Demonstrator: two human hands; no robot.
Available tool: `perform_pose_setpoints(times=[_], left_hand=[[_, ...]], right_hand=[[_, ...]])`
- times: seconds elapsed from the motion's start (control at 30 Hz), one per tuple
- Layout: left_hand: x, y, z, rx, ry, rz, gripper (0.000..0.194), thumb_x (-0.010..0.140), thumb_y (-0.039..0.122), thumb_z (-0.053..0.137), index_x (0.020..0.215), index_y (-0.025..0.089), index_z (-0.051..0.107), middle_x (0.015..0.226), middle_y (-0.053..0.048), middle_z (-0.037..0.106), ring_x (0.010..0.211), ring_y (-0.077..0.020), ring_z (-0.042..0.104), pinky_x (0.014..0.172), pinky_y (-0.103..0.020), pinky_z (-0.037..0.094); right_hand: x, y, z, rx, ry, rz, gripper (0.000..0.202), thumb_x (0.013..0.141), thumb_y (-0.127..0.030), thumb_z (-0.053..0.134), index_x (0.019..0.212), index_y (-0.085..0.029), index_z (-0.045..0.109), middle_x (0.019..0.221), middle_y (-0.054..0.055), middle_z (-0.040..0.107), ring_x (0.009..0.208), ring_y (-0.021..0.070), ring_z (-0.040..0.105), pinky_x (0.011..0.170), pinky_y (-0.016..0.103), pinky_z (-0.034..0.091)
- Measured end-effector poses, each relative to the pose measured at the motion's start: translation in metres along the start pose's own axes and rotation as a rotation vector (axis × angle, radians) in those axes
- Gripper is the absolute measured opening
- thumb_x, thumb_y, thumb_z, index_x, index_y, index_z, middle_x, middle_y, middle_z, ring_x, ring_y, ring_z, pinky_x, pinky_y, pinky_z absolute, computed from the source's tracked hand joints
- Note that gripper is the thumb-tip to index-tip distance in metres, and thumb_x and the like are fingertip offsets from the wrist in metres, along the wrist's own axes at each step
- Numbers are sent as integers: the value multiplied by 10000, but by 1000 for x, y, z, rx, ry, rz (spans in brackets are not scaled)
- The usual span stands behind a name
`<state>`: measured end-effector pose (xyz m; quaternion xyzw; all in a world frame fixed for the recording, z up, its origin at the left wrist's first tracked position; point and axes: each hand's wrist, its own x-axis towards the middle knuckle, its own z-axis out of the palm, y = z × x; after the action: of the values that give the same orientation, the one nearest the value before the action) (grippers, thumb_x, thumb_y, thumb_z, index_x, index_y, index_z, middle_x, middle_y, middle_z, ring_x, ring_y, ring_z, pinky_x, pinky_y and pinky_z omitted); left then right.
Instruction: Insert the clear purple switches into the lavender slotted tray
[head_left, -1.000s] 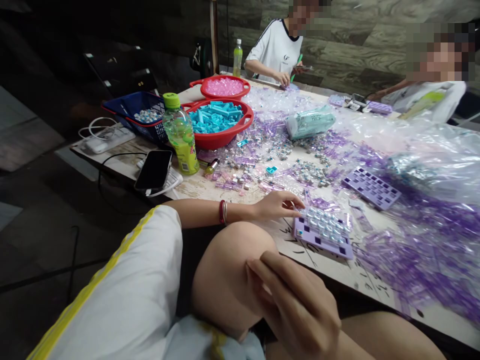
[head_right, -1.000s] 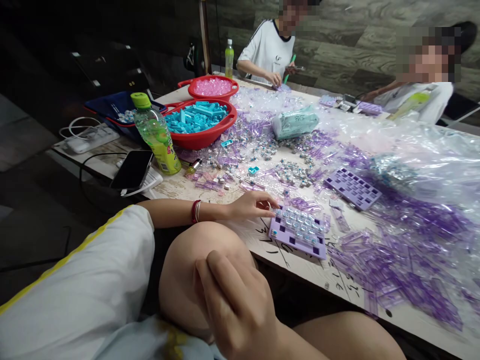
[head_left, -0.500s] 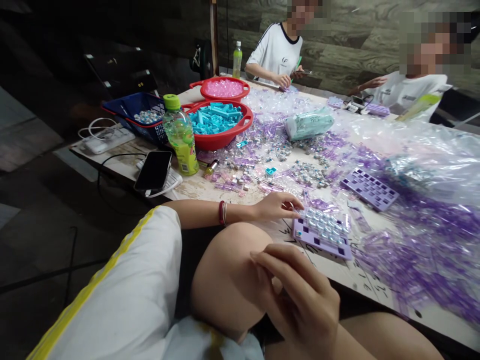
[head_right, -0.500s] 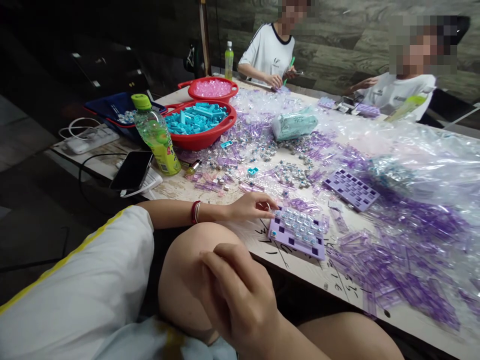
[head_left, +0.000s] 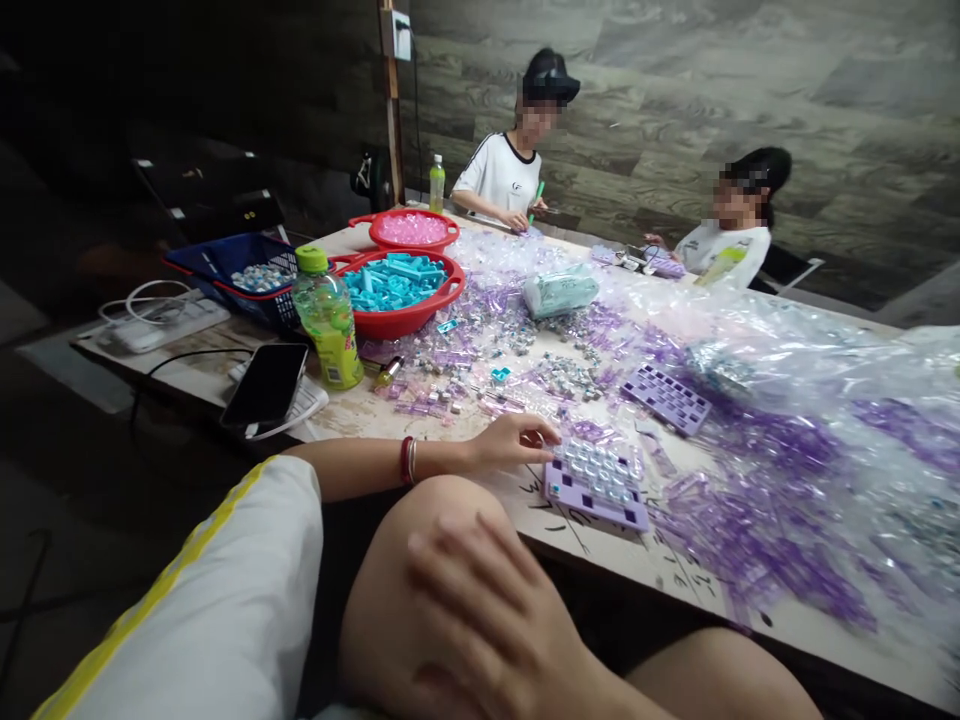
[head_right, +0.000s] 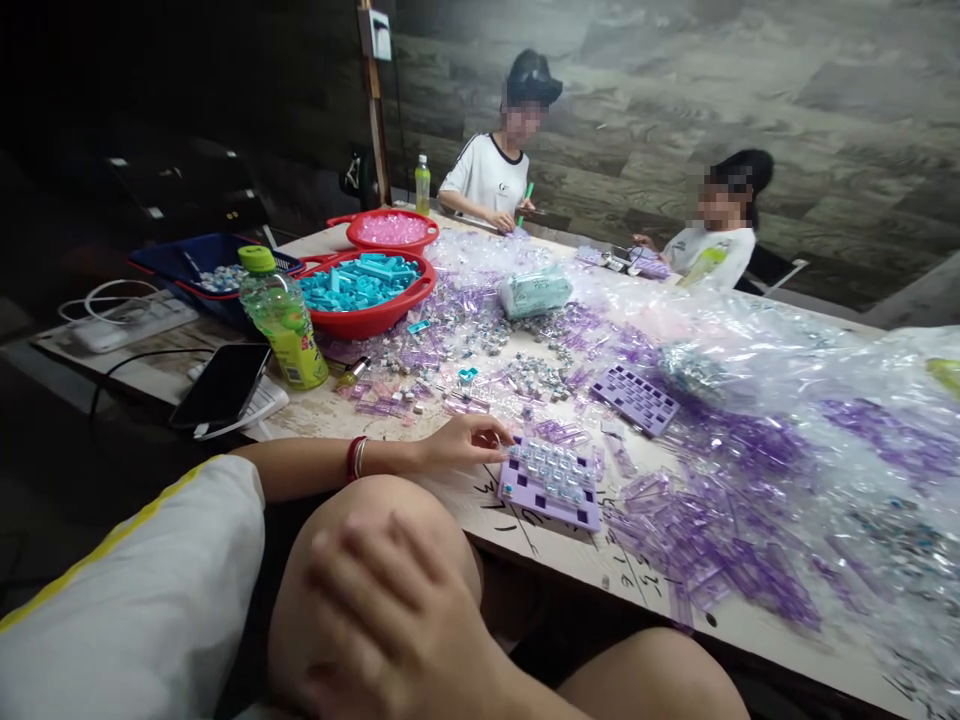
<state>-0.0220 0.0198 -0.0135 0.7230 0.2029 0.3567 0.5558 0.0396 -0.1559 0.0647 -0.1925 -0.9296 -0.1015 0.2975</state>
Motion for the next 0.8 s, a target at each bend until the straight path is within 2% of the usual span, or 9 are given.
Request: perform_pose_setpoints(times=[0.03,0.1,0.17,0.2,0.27,0.37,0.43,0.6,0.8], left_hand=[[0,1,1,-23,-11,-11,227,719,237,710,893,104,651,874,-56,642,740,-108,580,707,-241,480],[-1,2,2,-58,-31,-46,242,705,238,719,893,104,643,859,-53,639,743,-112,586,712,-249,488],[-2,3,2,-64,-53,-68,259,697,242,725,902,104,648,853,-55,639,736,-115,594,707,-254,495],[-3,4,3,-49,-66,-60,257,699,241,722,908,106,658,867,-60,638,731,-115,597,698,-253,497],[-3,5,2,14,-83,-10,230,715,232,707,915,119,685,919,-73,633,734,-114,600,681,-243,494],[-3,8,2,111,-105,66,211,725,221,704,922,145,716,922,-73,631,751,-117,596,657,-220,475],[-4,9,3,116,-122,56,228,718,222,716,931,140,719,866,-66,642,743,-122,594,641,-211,464],[-7,11,9,-56,-185,-90,270,684,245,750,900,95,688,766,-50,655,693,-129,604,639,-228,477],[-12,10,14,-151,-193,-161,321,631,286,794,822,90,626,729,-34,647,672,-125,610,650,-246,493]], right_hand=[[0,2,-5,7,-18,39,457,901,-489,471,1213,-176,587,1373,66,495,1332,296,349,1082,501,342],[-5,4,-14,1,-92,-45,426,898,-454,503,1224,-190,579,1392,59,474,1354,298,307,1097,520,305],[-17,8,-21,2,-159,-235,291,915,-326,516,1166,-217,616,1354,6,519,1357,211,313,1128,402,298],[-25,13,-24,11,-170,-269,254,922,-272,500,1130,-210,634,1315,1,556,1338,171,344,1120,337,317],[-46,30,-30,27,-93,-127,242,925,-224,468,1085,-183,645,1209,41,628,1249,162,455,1049,304,404],[-75,69,-35,-49,78,398,280,870,-160,527,1142,-183,589,1103,98,655,1075,223,575,895,401,502],[-89,92,-33,-35,85,596,260,855,-162,561,1112,-197,587,1053,98,650,1006,232,595,838,406,517],[-102,108,-14,156,-35,695,168,875,-198,563,1036,-226,603,1049,78,625,970,206,600,811,348,518],[-99,105,-1,227,7,695,120,882,-178,556,970,-227,621,977,58,646,900,180,626,777,302,520]])
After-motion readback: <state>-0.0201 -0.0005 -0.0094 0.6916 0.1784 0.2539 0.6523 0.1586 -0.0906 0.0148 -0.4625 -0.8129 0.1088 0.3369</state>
